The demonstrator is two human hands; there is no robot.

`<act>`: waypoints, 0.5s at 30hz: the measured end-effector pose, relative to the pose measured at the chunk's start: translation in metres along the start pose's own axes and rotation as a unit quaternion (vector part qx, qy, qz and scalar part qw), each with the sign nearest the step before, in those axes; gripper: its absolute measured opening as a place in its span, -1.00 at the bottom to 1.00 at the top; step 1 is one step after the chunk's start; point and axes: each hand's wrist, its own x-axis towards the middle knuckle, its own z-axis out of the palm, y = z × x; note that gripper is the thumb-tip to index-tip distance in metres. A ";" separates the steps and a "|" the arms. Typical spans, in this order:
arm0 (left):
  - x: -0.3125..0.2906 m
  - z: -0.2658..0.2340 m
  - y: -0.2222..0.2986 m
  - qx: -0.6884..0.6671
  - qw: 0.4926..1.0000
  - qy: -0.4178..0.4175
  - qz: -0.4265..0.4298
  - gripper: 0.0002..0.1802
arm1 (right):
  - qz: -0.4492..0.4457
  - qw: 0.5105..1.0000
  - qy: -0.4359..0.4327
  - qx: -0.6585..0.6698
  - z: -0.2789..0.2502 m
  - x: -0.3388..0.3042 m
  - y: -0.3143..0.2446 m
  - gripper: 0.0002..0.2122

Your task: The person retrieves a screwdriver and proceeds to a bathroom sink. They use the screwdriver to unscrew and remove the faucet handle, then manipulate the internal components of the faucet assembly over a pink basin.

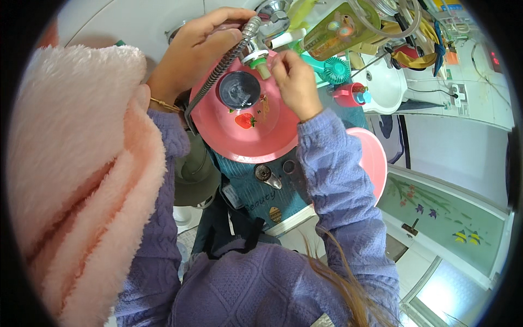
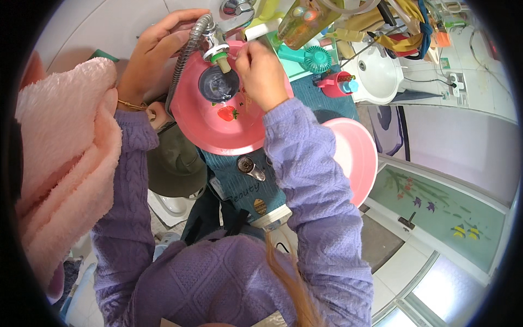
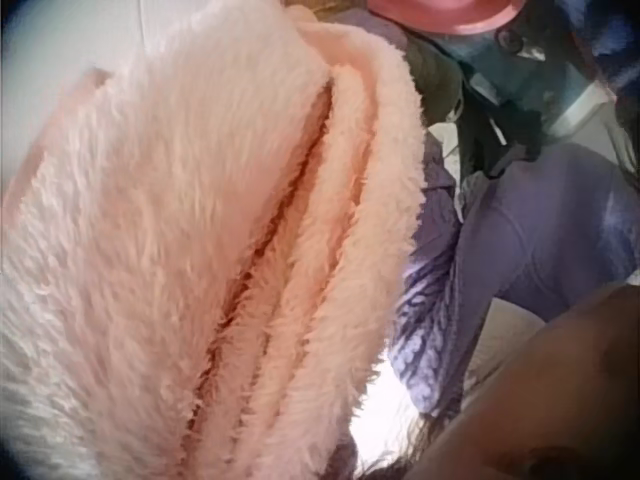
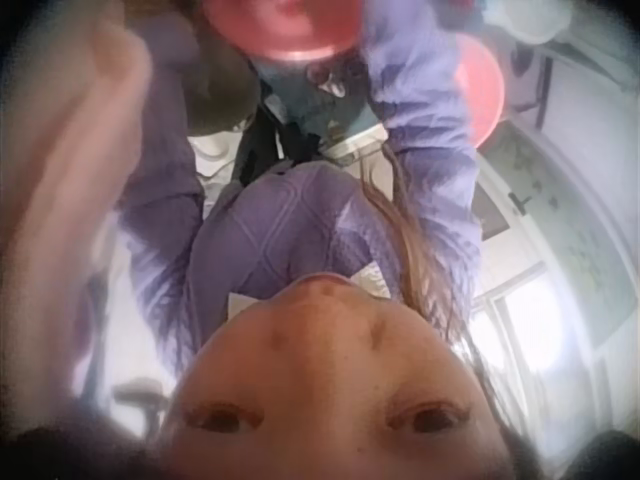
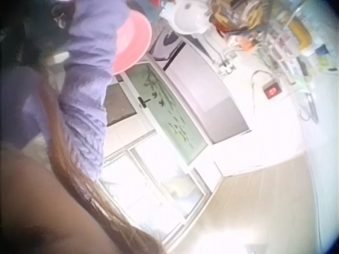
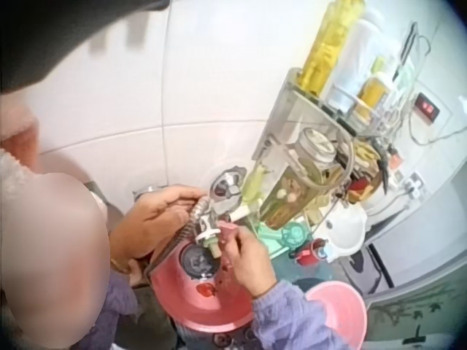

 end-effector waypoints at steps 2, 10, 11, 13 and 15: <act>-0.001 0.002 -0.001 -0.050 0.999 0.019 0.001 -0.57 | 0.044 0.996 -0.039 0.070 0.008 -0.011 0.004 -0.86; -0.071 0.044 -0.008 0.328 0.870 0.189 0.316 -0.71 | 0.047 0.983 -0.126 0.123 0.003 -0.046 0.006 -0.89; -0.083 0.058 -0.017 0.279 0.894 0.187 0.298 -0.72 | 0.017 0.979 -0.129 0.155 0.003 -0.057 -0.006 -0.91; -0.092 0.086 -0.045 0.115 0.942 0.262 0.176 -0.72 | 0.058 0.945 -0.234 0.221 0.003 -0.072 -0.022 -0.94; -0.091 0.108 -0.061 -0.127 0.918 0.373 -0.032 -0.70 | 0.089 0.920 -0.259 0.279 0.000 -0.082 -0.032 -0.96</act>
